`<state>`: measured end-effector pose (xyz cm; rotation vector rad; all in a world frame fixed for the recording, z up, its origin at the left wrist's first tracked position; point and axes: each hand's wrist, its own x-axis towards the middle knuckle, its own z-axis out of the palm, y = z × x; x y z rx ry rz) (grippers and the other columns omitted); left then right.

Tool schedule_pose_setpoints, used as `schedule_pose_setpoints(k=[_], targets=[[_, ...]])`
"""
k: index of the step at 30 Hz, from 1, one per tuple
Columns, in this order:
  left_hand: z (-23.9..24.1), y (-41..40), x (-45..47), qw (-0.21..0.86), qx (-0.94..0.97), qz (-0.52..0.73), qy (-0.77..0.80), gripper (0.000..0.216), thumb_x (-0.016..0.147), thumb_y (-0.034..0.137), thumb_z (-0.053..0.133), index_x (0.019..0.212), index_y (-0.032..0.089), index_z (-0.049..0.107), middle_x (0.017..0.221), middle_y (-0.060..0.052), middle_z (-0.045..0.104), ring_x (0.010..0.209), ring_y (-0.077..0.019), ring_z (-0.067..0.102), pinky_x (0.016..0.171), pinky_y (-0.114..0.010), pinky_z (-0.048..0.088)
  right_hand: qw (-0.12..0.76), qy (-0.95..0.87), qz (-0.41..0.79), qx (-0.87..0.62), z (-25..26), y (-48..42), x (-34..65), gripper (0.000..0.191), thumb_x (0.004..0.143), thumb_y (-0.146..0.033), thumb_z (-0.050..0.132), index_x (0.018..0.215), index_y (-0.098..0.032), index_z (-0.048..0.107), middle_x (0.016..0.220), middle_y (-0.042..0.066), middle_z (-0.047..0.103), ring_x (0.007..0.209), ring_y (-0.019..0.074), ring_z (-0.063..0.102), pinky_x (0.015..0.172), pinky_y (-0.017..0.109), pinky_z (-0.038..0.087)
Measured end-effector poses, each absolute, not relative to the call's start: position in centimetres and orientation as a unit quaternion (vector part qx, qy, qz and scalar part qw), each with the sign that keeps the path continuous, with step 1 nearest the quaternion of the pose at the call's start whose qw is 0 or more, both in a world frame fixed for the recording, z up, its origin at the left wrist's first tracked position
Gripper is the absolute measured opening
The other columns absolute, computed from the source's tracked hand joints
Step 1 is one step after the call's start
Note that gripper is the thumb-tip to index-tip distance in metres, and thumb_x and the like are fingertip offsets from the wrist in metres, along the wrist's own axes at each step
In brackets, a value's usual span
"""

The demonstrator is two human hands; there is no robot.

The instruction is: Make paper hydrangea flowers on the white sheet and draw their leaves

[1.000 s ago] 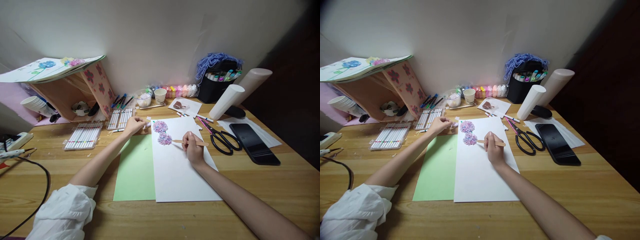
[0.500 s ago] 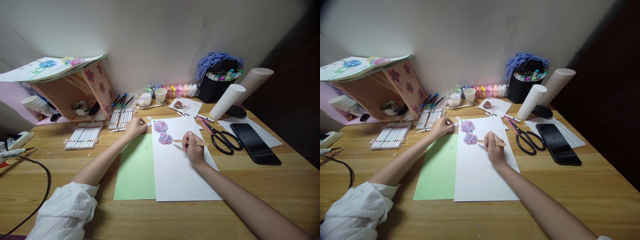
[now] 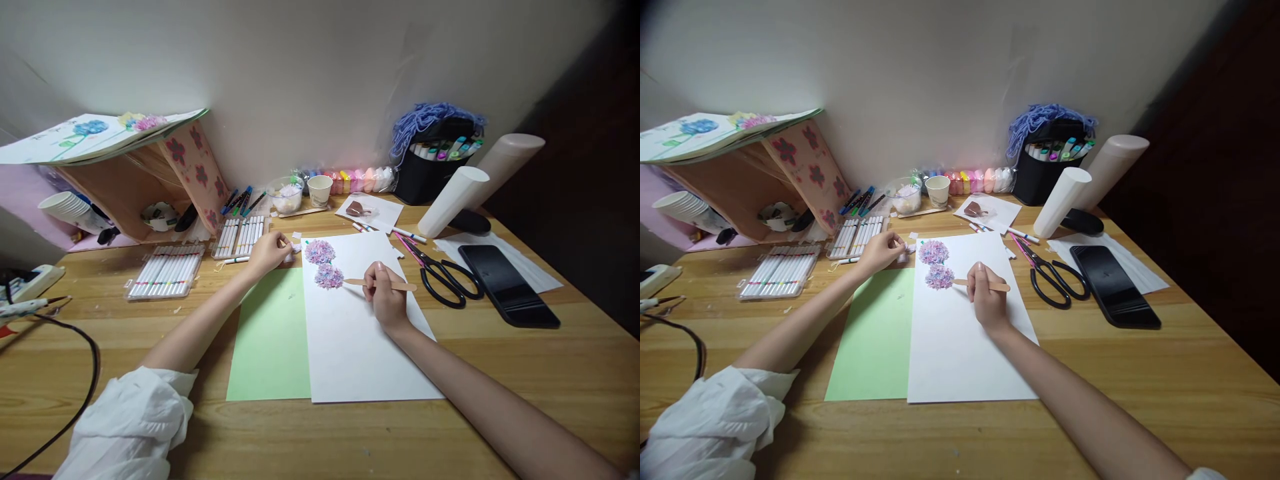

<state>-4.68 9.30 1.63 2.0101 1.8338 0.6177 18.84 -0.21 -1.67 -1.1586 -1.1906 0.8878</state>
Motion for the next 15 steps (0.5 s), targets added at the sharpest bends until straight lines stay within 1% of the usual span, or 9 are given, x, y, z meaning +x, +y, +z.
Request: schedule_pose_setpoints(k=[5, 9, 12, 15], targets=[[1.8, 8.0, -4.3, 0.246, 0.687, 0.269, 0.628, 0.02, 0.078, 0.035, 0.05, 0.08, 0.017, 0.058, 0.058, 0.002, 0.056, 0.051, -0.0115, 0.052, 0.049, -0.021, 0.034, 0.585, -0.522, 0.374, -0.494, -1.5, -0.2, 18.9, 0.046, 0.095, -0.046, 0.035, 0.058, -0.021, 0.043, 0.045, -0.005, 0.04, 0.043, 0.011, 0.037, 0.048, 0.026, 0.031], [2.5, 5.6, -3.2, 0.346, 0.663, 0.345, 0.567, 0.015, 0.072, 0.031, 0.056, 0.074, 0.016, 0.057, 0.051, 0.007, 0.042, 0.047, -0.0076, 0.04, 0.048, -0.02, 0.029, 0.572, -0.546, 0.38, -0.48, -1.3, -0.3, 18.9, 0.037, 0.093, -0.046, 0.043, 0.068, -0.02, 0.053, 0.056, -0.002, 0.051, 0.055, 0.0124, 0.049, 0.055, 0.025, 0.037], [2.9, 3.9, -2.3, 0.36, 0.675, 0.351, 0.54, 0.012, 0.071, 0.028, 0.057, 0.072, 0.016, 0.057, 0.051, 0.007, 0.038, 0.047, -0.0072, 0.036, 0.049, -0.02, 0.028, 0.565, -0.562, 0.377, -0.472, -1.2, -0.3, 18.8, 0.031, 0.092, -0.045, 0.047, 0.076, -0.02, 0.058, 0.067, 0.0, 0.059, 0.066, 0.0143, 0.055, 0.061, 0.026, 0.041], [3.0, 2.5, -1.3, 0.358, 0.694, 0.324, 0.534, 0.01, 0.073, 0.026, 0.055, 0.073, 0.016, 0.058, 0.051, 0.007, 0.038, 0.048, -0.0078, 0.036, 0.049, -0.021, 0.028, 0.57, -0.572, 0.371, -0.46, -1.3, -0.2, 18.9, 0.037, 0.094, -0.046, 0.041, 0.072, -0.02, 0.057, 0.064, 0.0, 0.056, 0.063, 0.0141, 0.053, 0.061, 0.027, 0.04]])
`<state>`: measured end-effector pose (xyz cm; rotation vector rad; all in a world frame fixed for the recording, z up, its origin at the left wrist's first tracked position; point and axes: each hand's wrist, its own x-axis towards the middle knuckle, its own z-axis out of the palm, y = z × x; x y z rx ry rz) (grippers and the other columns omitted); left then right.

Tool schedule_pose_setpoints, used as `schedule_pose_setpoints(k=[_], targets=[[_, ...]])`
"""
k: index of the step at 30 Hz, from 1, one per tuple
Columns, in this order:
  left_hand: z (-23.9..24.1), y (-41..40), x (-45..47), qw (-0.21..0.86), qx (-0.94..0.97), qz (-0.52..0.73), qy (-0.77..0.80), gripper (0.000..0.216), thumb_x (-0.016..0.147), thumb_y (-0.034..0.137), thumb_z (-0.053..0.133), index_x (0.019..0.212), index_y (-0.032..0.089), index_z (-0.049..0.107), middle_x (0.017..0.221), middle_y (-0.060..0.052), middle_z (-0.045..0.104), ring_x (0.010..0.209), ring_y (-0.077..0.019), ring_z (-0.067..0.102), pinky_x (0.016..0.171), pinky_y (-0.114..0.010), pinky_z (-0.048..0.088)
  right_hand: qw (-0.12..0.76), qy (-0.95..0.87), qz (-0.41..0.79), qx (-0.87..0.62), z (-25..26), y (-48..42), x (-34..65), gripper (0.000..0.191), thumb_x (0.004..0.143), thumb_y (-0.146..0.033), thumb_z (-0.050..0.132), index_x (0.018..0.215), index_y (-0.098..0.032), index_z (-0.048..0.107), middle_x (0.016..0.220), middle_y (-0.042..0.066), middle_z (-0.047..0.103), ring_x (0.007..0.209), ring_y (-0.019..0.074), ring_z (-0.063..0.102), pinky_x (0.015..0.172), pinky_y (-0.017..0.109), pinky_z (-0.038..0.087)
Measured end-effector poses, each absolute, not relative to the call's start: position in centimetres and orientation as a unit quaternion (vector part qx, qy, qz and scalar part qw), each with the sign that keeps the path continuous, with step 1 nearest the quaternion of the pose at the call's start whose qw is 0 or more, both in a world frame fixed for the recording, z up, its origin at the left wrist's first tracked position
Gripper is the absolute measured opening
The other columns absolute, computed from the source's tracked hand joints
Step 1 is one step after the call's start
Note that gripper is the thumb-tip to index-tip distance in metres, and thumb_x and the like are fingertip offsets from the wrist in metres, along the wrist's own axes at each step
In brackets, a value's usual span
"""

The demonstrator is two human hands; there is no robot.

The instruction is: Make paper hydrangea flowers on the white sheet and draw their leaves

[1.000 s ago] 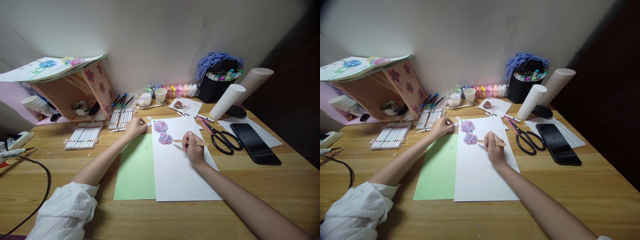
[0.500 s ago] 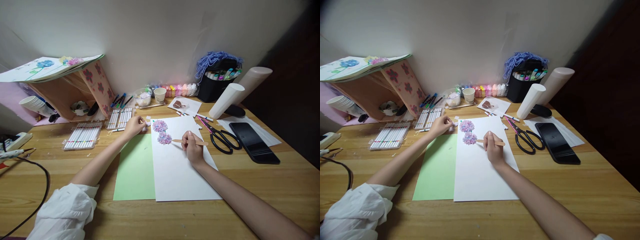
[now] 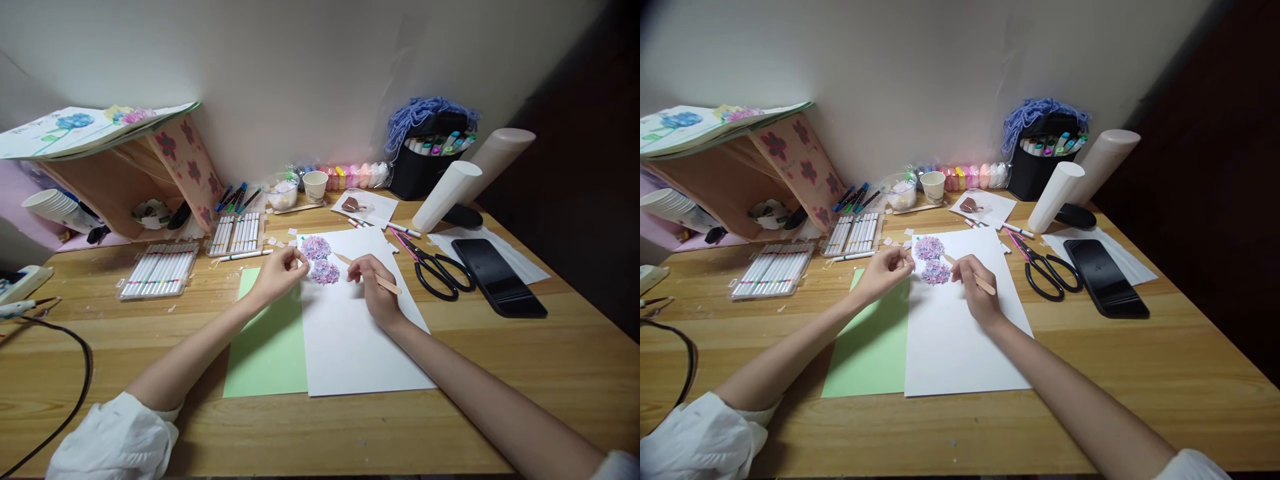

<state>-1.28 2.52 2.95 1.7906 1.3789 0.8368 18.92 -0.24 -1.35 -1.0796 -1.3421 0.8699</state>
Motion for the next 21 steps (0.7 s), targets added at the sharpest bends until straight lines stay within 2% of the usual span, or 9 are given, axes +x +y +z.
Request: schedule_pose_setpoints(k=[5, 8, 14, 21], targets=[[2.0, 0.9, 0.6, 0.278, 0.747, 0.248, 0.55, 0.01, 0.076, 0.027, 0.055, 0.075, 0.019, 0.06, 0.055, 0.005, 0.049, 0.053, -0.0102, 0.044, 0.052, -0.022, 0.03, 0.594, -0.544, 0.36, -0.471, -1.8, -0.4, 19.2, 0.052, 0.095, -0.05, 0.032, 0.054, -0.021, 0.046, 0.051, -0.002, 0.043, 0.046, 0.0114, 0.039, 0.046, 0.027, 0.03], [1.5, 0.4, 1.8, 0.223, 0.765, 0.211, 0.566, 0.008, 0.076, 0.026, 0.054, 0.076, 0.02, 0.059, 0.061, 0.003, 0.058, 0.056, -0.0118, 0.05, 0.054, -0.023, 0.03, 0.588, -0.551, 0.352, -0.476, -1.9, -0.6, 19.3, 0.056, 0.095, -0.052, 0.029, 0.05, -0.021, 0.043, 0.046, -0.002, 0.038, 0.041, 0.011, 0.034, 0.043, 0.028, 0.026], [0.8, 0.3, 3.1, 0.151, 0.787, 0.166, 0.574, 0.009, 0.079, 0.025, 0.052, 0.075, 0.02, 0.057, 0.069, 0.0, 0.066, 0.06, -0.015, 0.056, 0.054, -0.025, 0.029, 0.526, -0.636, 0.317, -0.467, -1.4, -0.9, 19.2, 0.054, 0.096, -0.047, 0.028, 0.051, -0.021, 0.044, 0.05, 0.0, 0.045, 0.046, 0.0122, 0.041, 0.048, 0.028, 0.032], [0.8, 0.2, 3.2, 0.128, 0.788, 0.137, 0.586, 0.01, 0.082, 0.027, 0.049, 0.08, 0.021, 0.057, 0.072, -0.002, 0.067, 0.062, -0.0164, 0.058, 0.054, -0.026, 0.028, 0.477, -0.684, 0.296, -0.465, -0.8, -0.8, 19.0, 0.049, 0.097, -0.041, 0.028, 0.054, -0.022, 0.043, 0.053, -0.001, 0.047, 0.052, 0.013, 0.046, 0.057, 0.028, 0.038]])
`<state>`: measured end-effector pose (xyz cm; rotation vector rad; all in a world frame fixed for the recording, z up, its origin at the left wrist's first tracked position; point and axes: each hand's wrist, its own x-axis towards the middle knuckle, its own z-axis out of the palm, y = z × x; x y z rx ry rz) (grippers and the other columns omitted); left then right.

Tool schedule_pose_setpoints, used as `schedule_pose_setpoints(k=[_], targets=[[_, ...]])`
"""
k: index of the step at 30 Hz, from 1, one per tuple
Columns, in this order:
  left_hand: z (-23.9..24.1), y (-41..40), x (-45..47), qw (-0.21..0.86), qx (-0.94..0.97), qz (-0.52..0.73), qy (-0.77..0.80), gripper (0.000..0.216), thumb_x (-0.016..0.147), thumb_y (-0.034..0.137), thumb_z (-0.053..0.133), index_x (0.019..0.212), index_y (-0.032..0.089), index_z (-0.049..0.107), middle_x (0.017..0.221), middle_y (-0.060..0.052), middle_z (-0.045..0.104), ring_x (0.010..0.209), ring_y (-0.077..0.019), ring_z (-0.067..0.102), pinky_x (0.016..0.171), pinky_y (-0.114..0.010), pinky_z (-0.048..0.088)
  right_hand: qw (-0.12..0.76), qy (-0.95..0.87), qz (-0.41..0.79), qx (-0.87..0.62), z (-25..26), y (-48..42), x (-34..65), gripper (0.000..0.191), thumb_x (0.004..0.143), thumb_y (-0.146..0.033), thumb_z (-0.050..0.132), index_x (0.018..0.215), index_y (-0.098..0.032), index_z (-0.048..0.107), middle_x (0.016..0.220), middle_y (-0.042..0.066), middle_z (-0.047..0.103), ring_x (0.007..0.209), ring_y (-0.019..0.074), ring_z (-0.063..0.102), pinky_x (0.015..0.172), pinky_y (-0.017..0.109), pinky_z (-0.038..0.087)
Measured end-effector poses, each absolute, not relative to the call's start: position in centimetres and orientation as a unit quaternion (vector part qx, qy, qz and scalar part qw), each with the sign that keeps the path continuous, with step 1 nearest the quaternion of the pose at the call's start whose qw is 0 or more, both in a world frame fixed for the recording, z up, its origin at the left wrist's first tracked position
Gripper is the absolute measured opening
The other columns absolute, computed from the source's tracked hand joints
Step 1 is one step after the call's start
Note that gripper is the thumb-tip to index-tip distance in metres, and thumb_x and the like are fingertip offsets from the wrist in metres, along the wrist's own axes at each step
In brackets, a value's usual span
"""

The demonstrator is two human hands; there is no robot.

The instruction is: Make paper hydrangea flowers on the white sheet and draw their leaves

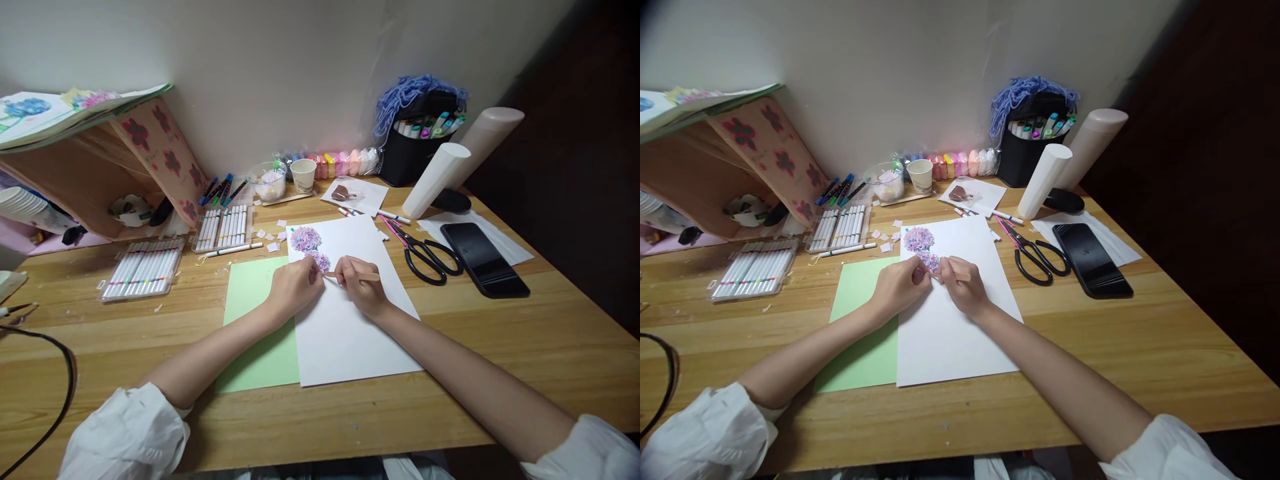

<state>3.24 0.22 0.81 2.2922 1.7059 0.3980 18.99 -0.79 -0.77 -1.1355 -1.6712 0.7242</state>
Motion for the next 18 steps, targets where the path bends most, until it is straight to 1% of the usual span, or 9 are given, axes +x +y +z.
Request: schedule_pose_setpoints(k=[9, 14, 18], targets=[[0.7, 0.4, 3.1, 0.131, 0.789, 0.147, 0.582, 0.01, 0.082, 0.027, 0.05, 0.08, 0.021, 0.057, 0.069, -0.001, 0.066, 0.061, -0.0156, 0.058, 0.053, -0.025, 0.027, 0.47, -0.68, 0.308, -0.471, -0.6, -0.7, 18.9, 0.048, 0.097, -0.041, 0.03, 0.056, -0.022, 0.044, 0.053, -0.001, 0.046, 0.054, 0.0132, 0.048, 0.059, 0.028, 0.038], [0.5, -0.5, 2.4, 0.132, 0.795, 0.165, 0.568, 0.015, 0.086, 0.031, 0.046, 0.087, 0.021, 0.057, 0.065, 0.0, 0.063, 0.06, -0.0141, 0.057, 0.056, -0.024, 0.031, 0.47, -0.67, 0.314, -0.482, -0.4, -0.8, 18.8, 0.05, 0.096, -0.046, 0.03, 0.056, -0.022, 0.045, 0.051, -0.001, 0.045, 0.051, 0.0128, 0.046, 0.055, 0.027, 0.038], [-0.1, -1.8, 1.8, 0.168, 0.847, 0.112, 0.491, 0.016, 0.088, 0.032, 0.042, 0.088, 0.021, 0.054, 0.063, 0.001, 0.064, 0.056, -0.0134, 0.056, 0.053, -0.024, 0.031, 0.473, -0.656, 0.338, -0.481, -0.4, -0.7, 18.7, 0.052, 0.094, -0.052, 0.032, 0.055, -0.021, 0.044, 0.048, -0.002, 0.044, 0.048, 0.0117, 0.045, 0.051, 0.025, 0.038]])
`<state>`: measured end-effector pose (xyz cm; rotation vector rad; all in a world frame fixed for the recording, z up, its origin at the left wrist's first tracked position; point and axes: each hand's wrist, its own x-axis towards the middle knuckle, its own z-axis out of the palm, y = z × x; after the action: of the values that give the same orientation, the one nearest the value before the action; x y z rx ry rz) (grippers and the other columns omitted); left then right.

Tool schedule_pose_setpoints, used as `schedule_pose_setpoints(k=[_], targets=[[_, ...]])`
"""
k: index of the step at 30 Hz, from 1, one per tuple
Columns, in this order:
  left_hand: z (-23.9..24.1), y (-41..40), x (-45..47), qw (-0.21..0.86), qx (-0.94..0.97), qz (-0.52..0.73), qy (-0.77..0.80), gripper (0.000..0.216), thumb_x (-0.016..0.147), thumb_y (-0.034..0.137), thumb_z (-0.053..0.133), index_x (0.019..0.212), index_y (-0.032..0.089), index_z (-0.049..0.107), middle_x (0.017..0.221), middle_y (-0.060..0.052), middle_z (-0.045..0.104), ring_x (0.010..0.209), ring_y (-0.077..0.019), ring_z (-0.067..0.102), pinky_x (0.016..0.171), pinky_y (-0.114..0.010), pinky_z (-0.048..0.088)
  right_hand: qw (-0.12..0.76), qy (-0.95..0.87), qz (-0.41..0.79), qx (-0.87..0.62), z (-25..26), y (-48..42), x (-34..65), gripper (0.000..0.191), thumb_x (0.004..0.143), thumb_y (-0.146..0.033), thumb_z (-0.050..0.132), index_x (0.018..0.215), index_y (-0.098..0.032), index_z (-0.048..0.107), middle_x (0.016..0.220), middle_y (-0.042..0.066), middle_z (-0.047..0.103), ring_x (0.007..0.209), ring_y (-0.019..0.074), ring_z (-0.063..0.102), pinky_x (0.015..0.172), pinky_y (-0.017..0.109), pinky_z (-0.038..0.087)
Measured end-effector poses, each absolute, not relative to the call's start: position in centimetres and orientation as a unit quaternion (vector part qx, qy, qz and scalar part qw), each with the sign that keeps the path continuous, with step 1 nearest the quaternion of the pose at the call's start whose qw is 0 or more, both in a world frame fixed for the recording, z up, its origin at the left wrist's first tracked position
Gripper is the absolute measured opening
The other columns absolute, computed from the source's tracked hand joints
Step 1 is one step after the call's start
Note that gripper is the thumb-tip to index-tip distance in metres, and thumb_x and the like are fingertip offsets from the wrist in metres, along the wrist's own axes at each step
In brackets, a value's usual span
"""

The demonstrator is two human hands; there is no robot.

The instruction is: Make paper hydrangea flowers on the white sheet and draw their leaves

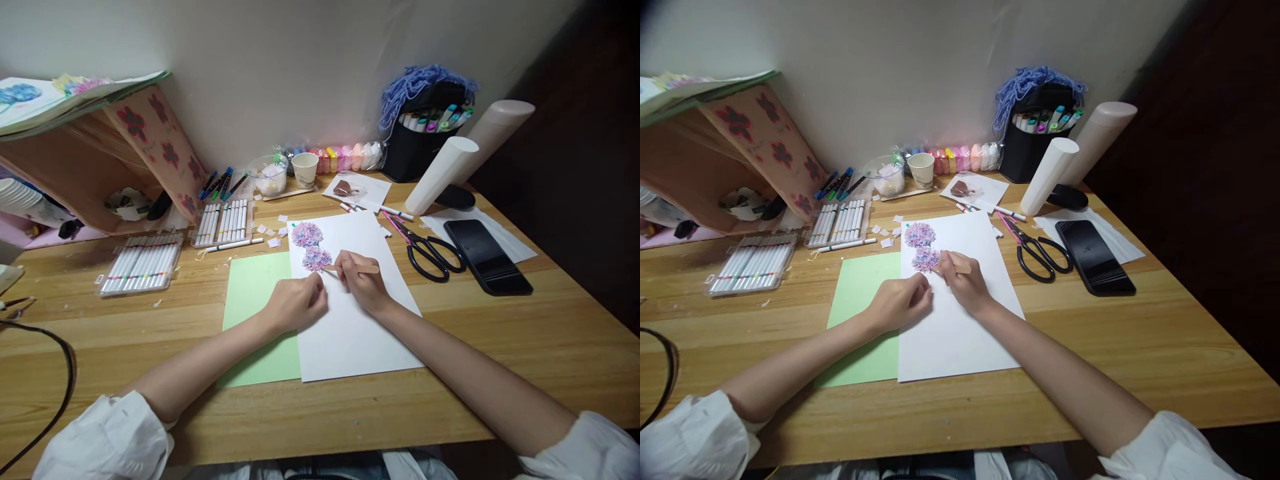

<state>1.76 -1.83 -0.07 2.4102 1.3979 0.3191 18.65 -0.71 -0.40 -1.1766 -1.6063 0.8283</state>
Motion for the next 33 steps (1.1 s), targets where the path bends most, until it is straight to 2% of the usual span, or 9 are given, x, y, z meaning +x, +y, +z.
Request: schedule_pose_setpoints(k=[6, 13, 20, 27, 30, 33], targets=[[-0.5, -2.3, 1.7, 0.143, 0.88, 0.093, 0.443, 0.014, 0.087, 0.03, 0.041, 0.087, 0.02, 0.052, 0.065, -0.002, 0.066, 0.056, -0.0163, 0.059, 0.05, -0.026, 0.029, 0.471, -0.649, 0.339, -0.492, -0.4, -0.7, 18.3, 0.053, 0.095, -0.053, 0.03, 0.052, -0.022, 0.041, 0.046, -0.003, 0.042, 0.045, 0.011, 0.043, 0.05, 0.025, 0.039], [-0.4, -2.4, 1.8, 0.128, 0.884, 0.072, 0.444, 0.015, 0.088, 0.03, 0.04, 0.088, 0.021, 0.051, 0.067, -0.002, 0.067, 0.058, -0.0158, 0.06, 0.05, -0.026, 0.029, 0.474, -0.672, 0.286, -0.491, -0.5, -0.9, 18.5, 0.052, 0.097, -0.047, 0.027, 0.054, -0.022, 0.041, 0.047, -0.002, 0.044, 0.048, 0.0127, 0.044, 0.055, 0.028, 0.038], [-0.4, -2.2, 1.9, 0.122, 0.885, 0.076, 0.443, 0.015, 0.087, 0.029, 0.04, 0.086, 0.02, 0.052, 0.066, -0.002, 0.067, 0.056, -0.016, 0.059, 0.049, -0.026, 0.026, 0.459, -0.674, 0.303, -0.493, -0.8, -0.7, 18.6, 0.05, 0.098, -0.044, 0.027, 0.055, -0.022, 0.041, 0.048, -0.002, 0.043, 0.047, 0.0125, 0.045, 0.054, 0.028, 0.037], [-0.4, -2.6, 2.0, 0.131, 0.885, 0.101, 0.435, 0.014, 0.085, 0.028, 0.041, 0.083, 0.019, 0.053, 0.063, 0.001, 0.065, 0.053, -0.0139, 0.055, 0.049, -0.025, 0.024, 0.455, -0.747, 0.223, -0.43, -1.1, -0.4, 18.5, 0.044, 0.099, -0.037, 0.026, 0.059, -0.022, 0.038, 0.054, -0.001, 0.044, 0.052, 0.0137, 0.045, 0.056, 0.028, 0.036], [0.0, -2.2, 1.5, 0.149, 0.874, 0.125, 0.445, 0.016, 0.085, 0.028, 0.044, 0.077, 0.019, 0.055, 0.06, 0.002, 0.062, 0.051, -0.0118, 0.052, 0.051, -0.024, 0.027, 0.48, -0.74, 0.22, -0.417, -1.3, -0.6, 18.6, 0.044, 0.099, -0.035, 0.027, 0.058, -0.022, 0.038, 0.053, -0.001, 0.043, 0.051, 0.0135, 0.044, 0.055, 0.028, 0.035], [0.9, -0.2, -0.2, 0.106, 0.813, 0.178, 0.544, 0.02, 0.086, 0.029, 0.045, 0.074, 0.019, 0.059, 0.06, 0.001, 0.061, 0.054, -0.0119, 0.052, 0.055, -0.024, 0.03, 0.545, -0.665, 0.254, -0.442, -1.5, -0.8, 18.8, 0.043, 0.099, -0.036, 0.027, 0.061, -0.022, 0.041, 0.051, -0.003, 0.043, 0.047, 0.0121, 0.042, 0.051, 0.027, 0.034]])
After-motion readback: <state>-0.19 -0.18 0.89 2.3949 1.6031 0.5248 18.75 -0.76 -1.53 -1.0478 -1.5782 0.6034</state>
